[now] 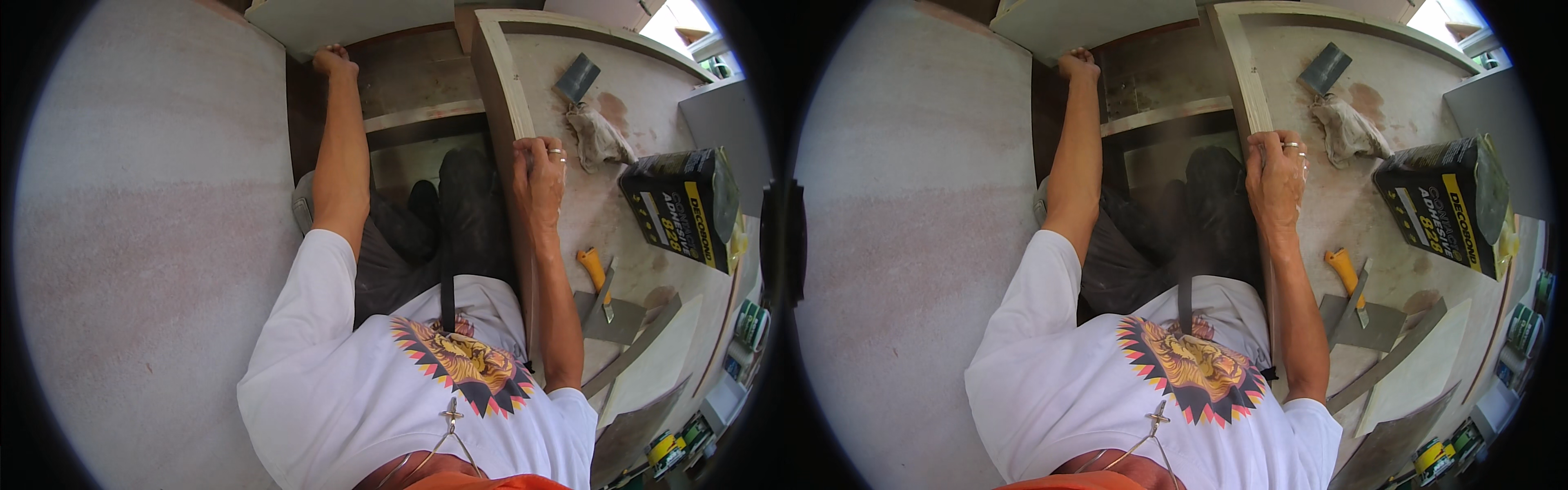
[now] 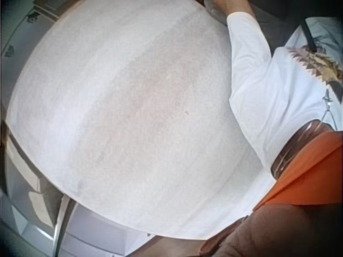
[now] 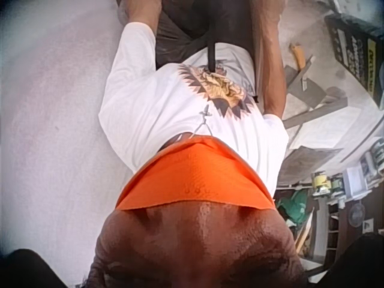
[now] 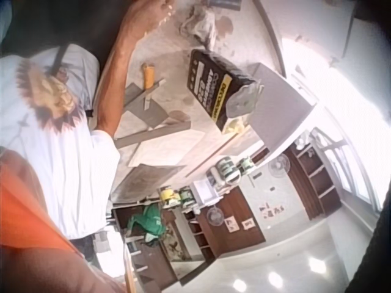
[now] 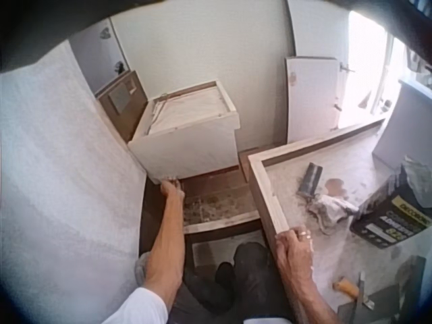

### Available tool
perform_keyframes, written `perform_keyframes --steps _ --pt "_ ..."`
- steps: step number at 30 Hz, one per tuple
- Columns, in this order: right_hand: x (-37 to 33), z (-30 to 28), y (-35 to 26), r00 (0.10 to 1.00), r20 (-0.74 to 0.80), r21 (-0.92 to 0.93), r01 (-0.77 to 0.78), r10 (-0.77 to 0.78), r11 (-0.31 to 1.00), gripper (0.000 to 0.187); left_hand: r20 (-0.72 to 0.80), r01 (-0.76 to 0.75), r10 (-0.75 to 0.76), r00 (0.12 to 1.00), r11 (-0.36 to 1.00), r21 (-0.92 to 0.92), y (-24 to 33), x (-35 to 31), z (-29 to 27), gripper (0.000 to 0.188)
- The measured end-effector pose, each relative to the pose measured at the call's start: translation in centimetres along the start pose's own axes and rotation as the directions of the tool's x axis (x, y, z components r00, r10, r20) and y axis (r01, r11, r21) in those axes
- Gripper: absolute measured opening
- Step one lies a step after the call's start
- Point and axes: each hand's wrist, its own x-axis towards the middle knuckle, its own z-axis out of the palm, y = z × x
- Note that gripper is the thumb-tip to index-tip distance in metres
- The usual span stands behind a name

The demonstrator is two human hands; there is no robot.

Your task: The person kneels on the floor and uses a utility knife to cut a plastic film from a cabinet frame. They then place a white rectangular panel into the cabinet opening and adjust its position.

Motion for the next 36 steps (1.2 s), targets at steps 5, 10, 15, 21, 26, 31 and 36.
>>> perform_keyframes --steps 5,10,15,21,26,31,36 --pt "0.1 0.0 -0.1 1.000 -0.007 0.012 0.011 -0.010 1.000 0.012 0.030 -0.149 0.147 0.989 0.979 0.138 -0.7 0.5 -0.4 0.011" --pt "0.1 -0.1 -0.1 1.000 -0.001 0.013 0.008 -0.008 1.000 0.012 0.002 -0.208 0.212 0.977 0.955 0.210 -1.1 0.6 -1.5 0.013" --pt "0.1 0.0 0.2 1.000 0.004 0.005 0.014 -0.014 1.000 0.011 -0.293 -0.317 0.377 0.879 0.920 0.231 -0.3 -1.3 0.1 0.025" --pt "0.0 0.0 0.3 1.000 0.014 0.012 0.015 -0.015 1.000 0.010 0.076 -0.321 0.312 0.947 0.918 0.233 1.2 1.1 -1.1 0.030" --pt "0.1 -0.1 0.0 1.000 0.003 0.004 0.022 -0.022 1.000 0.012 -0.062 -0.340 0.367 0.928 0.905 0.255 1.1 0.7 -0.5 0.020" --pt "0.1 -0.2 -0.2 0.999 -0.005 -0.002 0.032 -0.032 0.999 0.012 0.026 -0.493 0.514 0.857 0.806 0.327 0.7 -1.5 -0.2 0.014" --pt "0.0 0.0 -0.1 0.999 -0.008 -0.007 0.043 -0.043 0.999 0.011 0.103 -0.587 0.602 0.792 0.703 0.402 0.6 -3.6 -0.4 0.009"
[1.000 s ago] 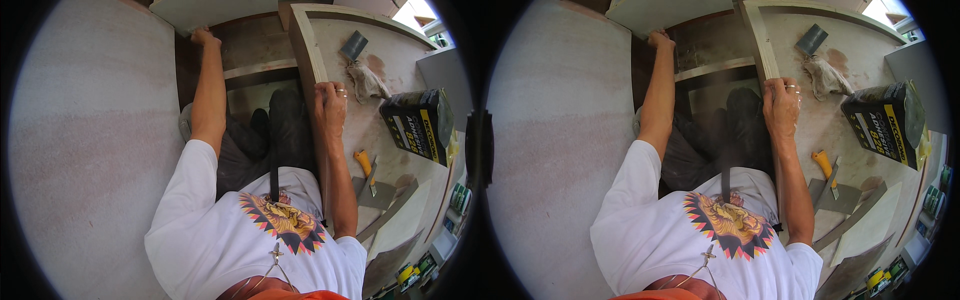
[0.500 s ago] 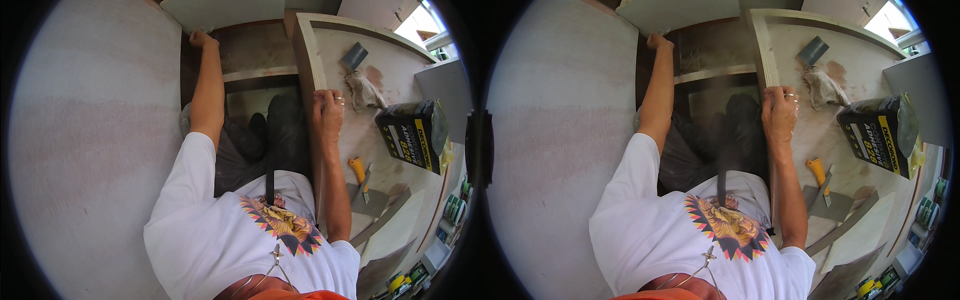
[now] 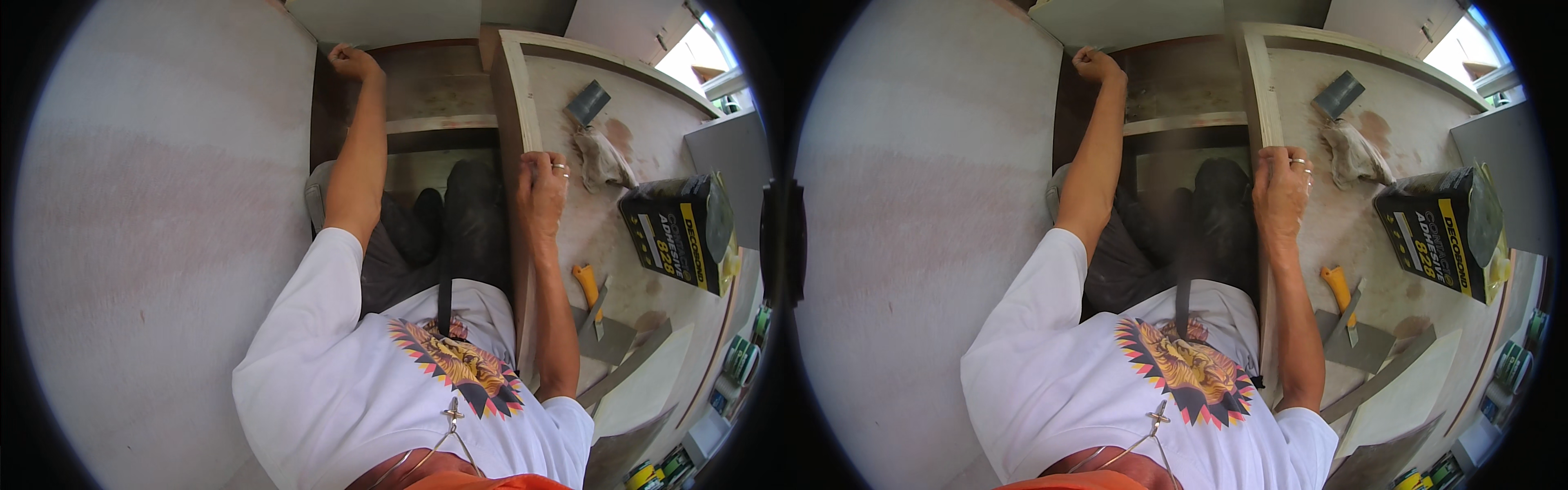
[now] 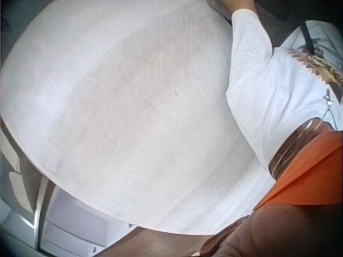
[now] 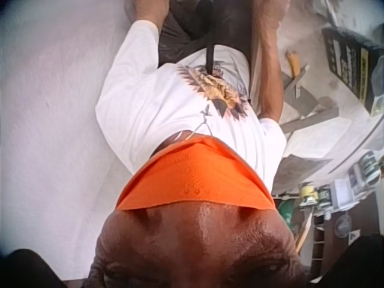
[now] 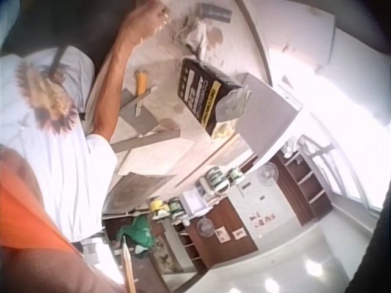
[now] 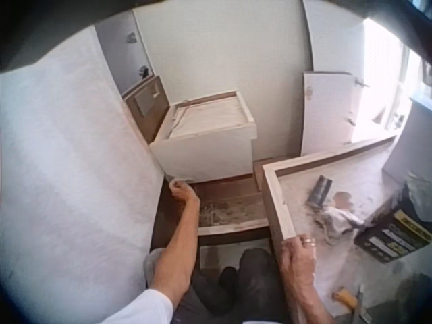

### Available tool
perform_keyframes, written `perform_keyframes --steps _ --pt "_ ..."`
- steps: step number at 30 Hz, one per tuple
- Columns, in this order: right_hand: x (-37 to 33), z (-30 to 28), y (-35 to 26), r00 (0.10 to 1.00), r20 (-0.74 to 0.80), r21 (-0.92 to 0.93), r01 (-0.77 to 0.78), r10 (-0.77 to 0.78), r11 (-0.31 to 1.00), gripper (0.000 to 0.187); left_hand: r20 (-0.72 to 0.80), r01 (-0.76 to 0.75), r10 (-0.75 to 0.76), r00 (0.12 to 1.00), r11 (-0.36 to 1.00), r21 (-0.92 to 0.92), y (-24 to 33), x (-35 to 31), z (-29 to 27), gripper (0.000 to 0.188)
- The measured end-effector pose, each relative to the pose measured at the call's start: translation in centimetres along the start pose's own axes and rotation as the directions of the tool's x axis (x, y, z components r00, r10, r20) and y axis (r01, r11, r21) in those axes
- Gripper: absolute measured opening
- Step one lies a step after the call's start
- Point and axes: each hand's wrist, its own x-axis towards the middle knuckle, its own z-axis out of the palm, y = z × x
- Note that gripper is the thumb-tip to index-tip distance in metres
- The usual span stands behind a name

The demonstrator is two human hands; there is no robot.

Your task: The person kneels on the floor and uses a utility knife to cut a plastic film from a cabinet frame. They then place a white rectangular panel into the cabinet opening and adjust its position.

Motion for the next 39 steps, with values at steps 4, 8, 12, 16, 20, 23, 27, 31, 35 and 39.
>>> perform_keyframes --steps 4,8,12,16,20,23,27,31,35,39 --pt "0.0 -0.3 -0.1 1.000 0.008 0.003 0.001 -0.001 1.000 0.010 0.010 -0.100 0.099 0.995 0.992 0.081 -0.7 -0.1 -0.1 0.010" --pt "0.0 -0.2 0.0 1.000 0.014 -0.001 0.007 -0.007 1.000 0.010 -0.057 -0.139 0.139 0.989 0.990 0.008 -1.4 1.9 0.5 0.018" --pt "0.0 -0.1 0.2 1.000 0.026 -0.011 -0.001 0.002 1.000 0.011 -0.086 0.190 -0.241 0.967 0.900 -0.392 -0.2 3.6 1.0 0.036" --pt "-0.1 -0.3 0.0 1.000 0.028 -0.024 0.002 -0.001 1.000 0.013 -0.101 0.260 -0.334 0.937 0.861 -0.438 2.5 3.0 2.0 0.051" --pt "-0.1 -0.4 -0.2 0.999 0.045 -0.008 -0.015 0.015 1.000 0.014 0.025 0.372 -0.391 0.920 0.852 -0.367 1.9 5.9 1.3 0.032" --pt "-0.1 -0.5 -0.4 0.999 0.044 -0.003 -0.011 0.011 1.000 0.013 -0.026 0.325 -0.353 0.935 0.887 -0.329 1.2 6.1 1.2 0.021" --pt "-0.1 -0.3 -0.3 1.000 0.028 0.000 -0.001 0.001 1.000 0.014 -0.029 0.231 -0.248 0.968 0.932 -0.281 0.8 5.0 0.9 0.016" --pt "-0.2 -0.4 -0.2 0.999 0.030 -0.010 0.011 -0.011 1.000 0.014 -0.032 0.021 -0.025 0.999 0.990 -0.138 -0.3 3.6 0.7 0.014" --pt "-0.1 -0.7 -0.4 1.000 0.027 -0.024 0.001 0.000 1.000 0.015 -0.001 -0.071 0.071 0.997 0.997 0.020 -0.8 1.0 1.1 0.012" --pt "-0.1 -0.6 -0.5 0.999 0.035 -0.016 0.022 -0.021 1.000 0.015 -0.033 -0.107 0.104 0.994 0.988 -0.113 -1.8 2.8 0.7 0.014"
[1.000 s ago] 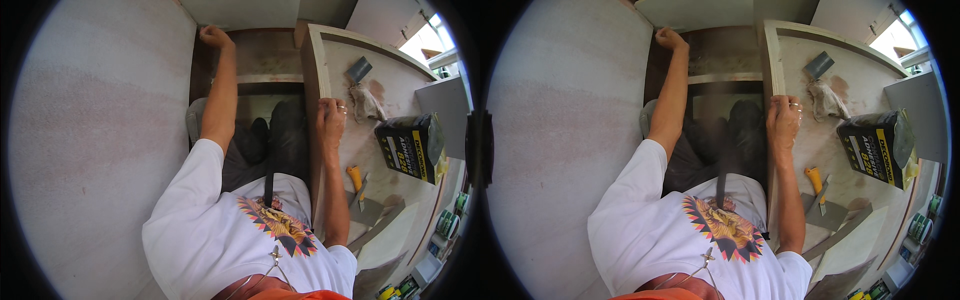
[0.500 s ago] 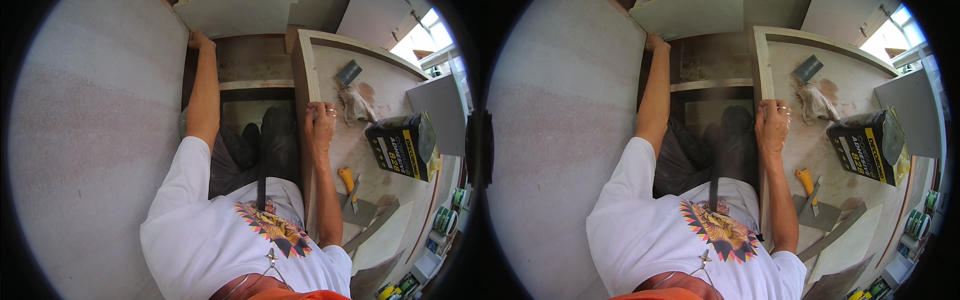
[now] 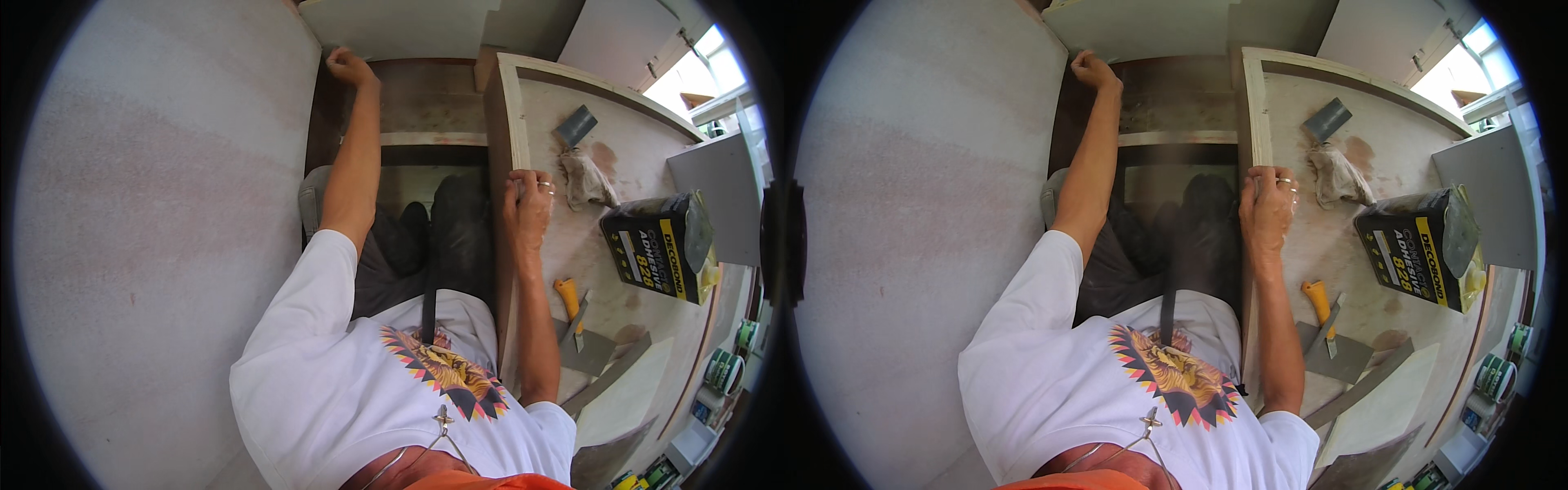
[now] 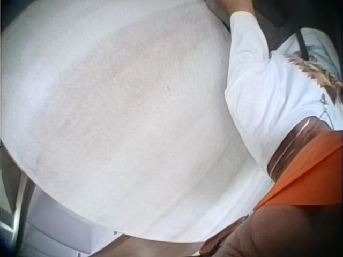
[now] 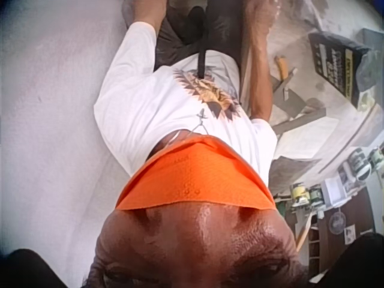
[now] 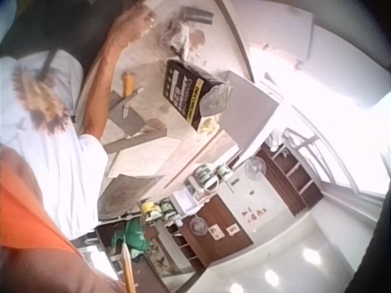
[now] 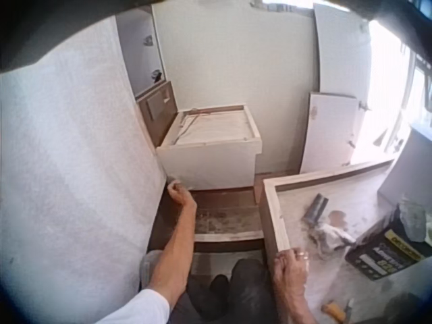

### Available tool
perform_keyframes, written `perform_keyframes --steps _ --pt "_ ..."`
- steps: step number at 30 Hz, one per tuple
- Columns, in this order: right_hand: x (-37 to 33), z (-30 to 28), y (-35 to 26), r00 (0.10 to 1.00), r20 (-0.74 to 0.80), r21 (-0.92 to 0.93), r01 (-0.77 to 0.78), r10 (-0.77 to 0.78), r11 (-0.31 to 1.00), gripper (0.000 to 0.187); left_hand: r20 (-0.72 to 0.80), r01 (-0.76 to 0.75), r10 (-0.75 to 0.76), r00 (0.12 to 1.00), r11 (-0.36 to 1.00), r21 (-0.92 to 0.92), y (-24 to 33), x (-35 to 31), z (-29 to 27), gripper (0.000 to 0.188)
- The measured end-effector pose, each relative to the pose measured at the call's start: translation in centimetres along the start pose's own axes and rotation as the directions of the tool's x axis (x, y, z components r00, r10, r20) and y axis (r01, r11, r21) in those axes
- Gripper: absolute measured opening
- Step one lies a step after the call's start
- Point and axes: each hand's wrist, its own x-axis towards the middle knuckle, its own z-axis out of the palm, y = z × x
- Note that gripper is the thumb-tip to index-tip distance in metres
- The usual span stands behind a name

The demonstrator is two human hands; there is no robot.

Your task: The person kneels on the floor and uses a utility knife to cut a plastic film from a cabinet frame. They then place a white rectangular panel into the cabinet opening and adjust its position.

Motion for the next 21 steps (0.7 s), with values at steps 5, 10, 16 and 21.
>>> perform_keyframes --steps 5,10,16,21 --pt "0.0 0.1 0.5 1.000 -0.006 0.003 -0.009 0.009 1.000 0.015 -0.083 0.317 -0.367 0.926 0.880 -0.355 2.1 -0.2 1.3 0.010" --pt "0.0 0.0 0.2 0.999 0.019 -0.012 -0.029 0.029 1.000 0.015 0.029 0.465 -0.493 0.869 0.797 -0.387 2.1 2.7 1.2 0.011" --pt "0.0 0.1 0.0 1.000 0.015 -0.002 -0.008 0.008 1.000 0.015 0.029 0.550 -0.592 0.805 0.728 -0.408 2.2 4.1 1.2 0.027" --pt "0.0 0.1 0.2 1.000 0.011 -0.030 -0.028 0.028 0.999 0.015 0.115 0.579 -0.597 0.794 0.685 -0.442 4.7 1.7 1.8 0.033"
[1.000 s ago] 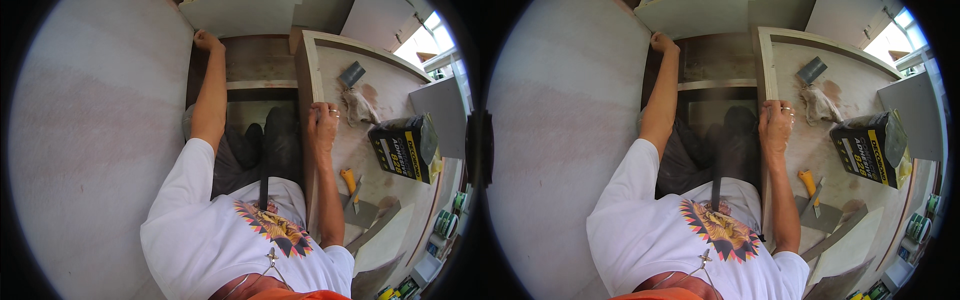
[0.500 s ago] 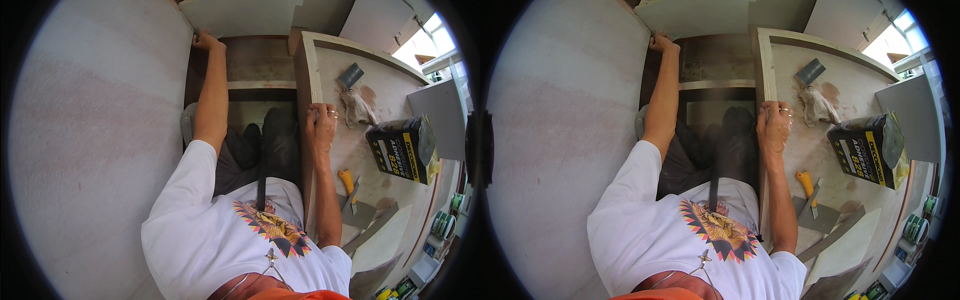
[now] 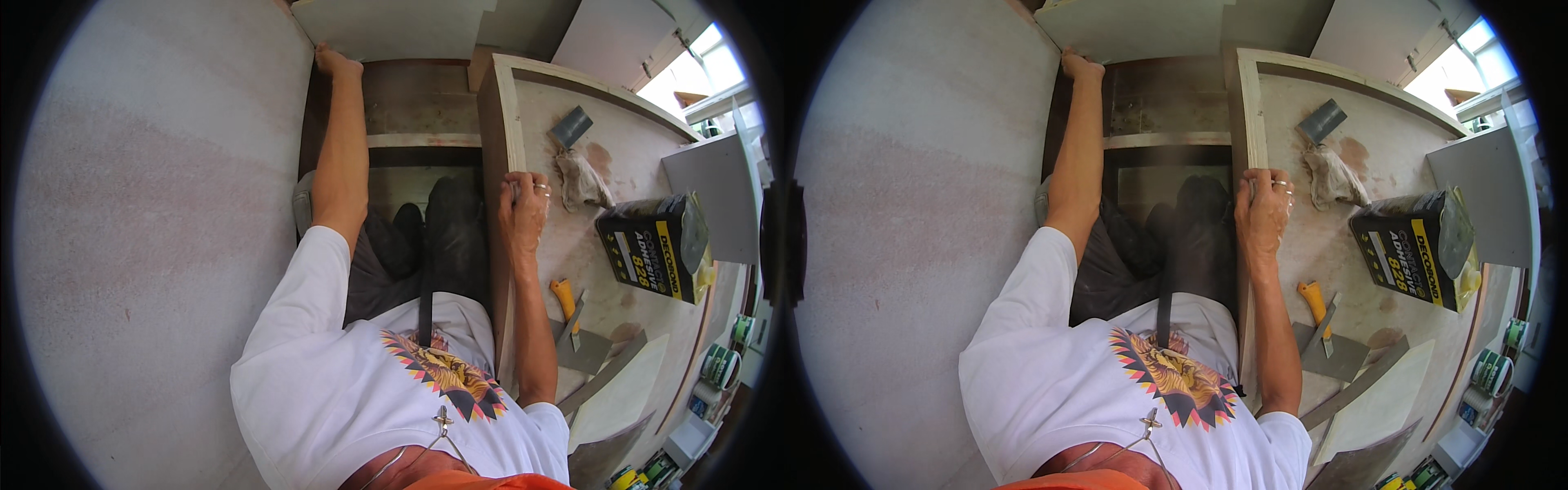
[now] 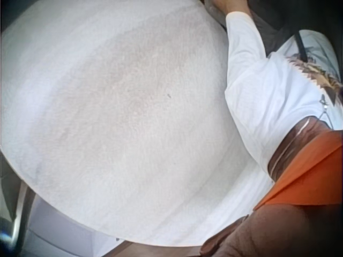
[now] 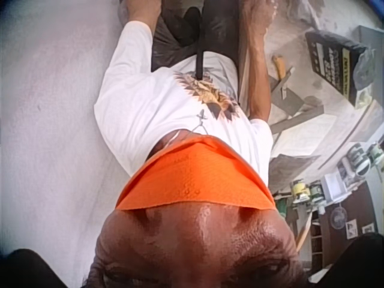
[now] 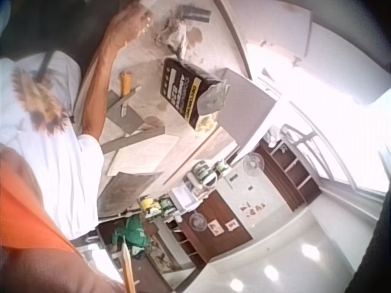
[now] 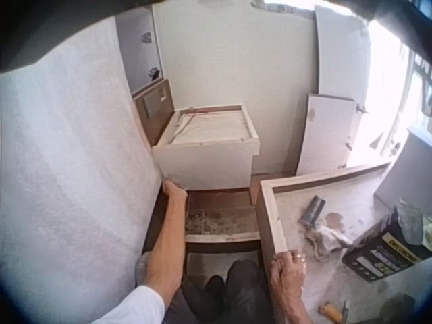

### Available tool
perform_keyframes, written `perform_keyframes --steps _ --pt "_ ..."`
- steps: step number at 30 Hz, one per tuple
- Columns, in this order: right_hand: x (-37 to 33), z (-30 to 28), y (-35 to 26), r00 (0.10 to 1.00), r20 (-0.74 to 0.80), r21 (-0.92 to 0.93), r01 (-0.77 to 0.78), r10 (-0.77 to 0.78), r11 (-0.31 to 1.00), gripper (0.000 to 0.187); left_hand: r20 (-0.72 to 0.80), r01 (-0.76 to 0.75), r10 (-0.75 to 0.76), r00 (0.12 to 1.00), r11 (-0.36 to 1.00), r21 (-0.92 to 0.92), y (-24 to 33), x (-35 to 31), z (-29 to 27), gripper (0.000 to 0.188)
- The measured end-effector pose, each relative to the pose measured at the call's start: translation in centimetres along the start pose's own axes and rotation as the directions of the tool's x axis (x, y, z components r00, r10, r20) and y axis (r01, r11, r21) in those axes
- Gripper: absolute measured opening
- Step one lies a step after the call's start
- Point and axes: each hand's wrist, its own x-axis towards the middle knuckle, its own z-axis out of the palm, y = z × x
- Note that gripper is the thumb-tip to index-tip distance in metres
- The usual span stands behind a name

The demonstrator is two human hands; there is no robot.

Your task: The person kneels on the floor and uses a utility knife to cut a plastic film from a cabinet frame. They then place a white rectangular panel into the cabinet opening and adjust its position.

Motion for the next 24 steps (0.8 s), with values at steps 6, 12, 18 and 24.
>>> perform_keyframes --steps 6,12,18,24 --pt "0.0 -0.2 -0.4 1.000 -0.011 -0.001 0.015 -0.015 1.000 0.014 0.076 -0.010 0.018 0.997 0.994 -0.105 -0.7 1.0 -1.0 0.021" --pt "0.0 -0.1 -0.6 1.000 0.007 0.007 0.016 -0.016 1.000 0.015 0.014 0.038 -0.037 0.999 0.995 -0.097 -0.8 3.0 -1.3 0.015" --pt "-0.1 0.0 0.0 1.000 -0.007 -0.013 0.018 -0.018 1.000 0.015 -0.014 0.207 -0.211 0.977 0.969 -0.133 0.1 1.1 0.1 0.014" --pt "0.0 0.1 -0.3 1.000 0.000 -0.008 0.019 -0.019 1.000 0.015 0.082 0.174 -0.158 0.984 0.949 -0.264 -0.7 3.6 -1.6 0.009"
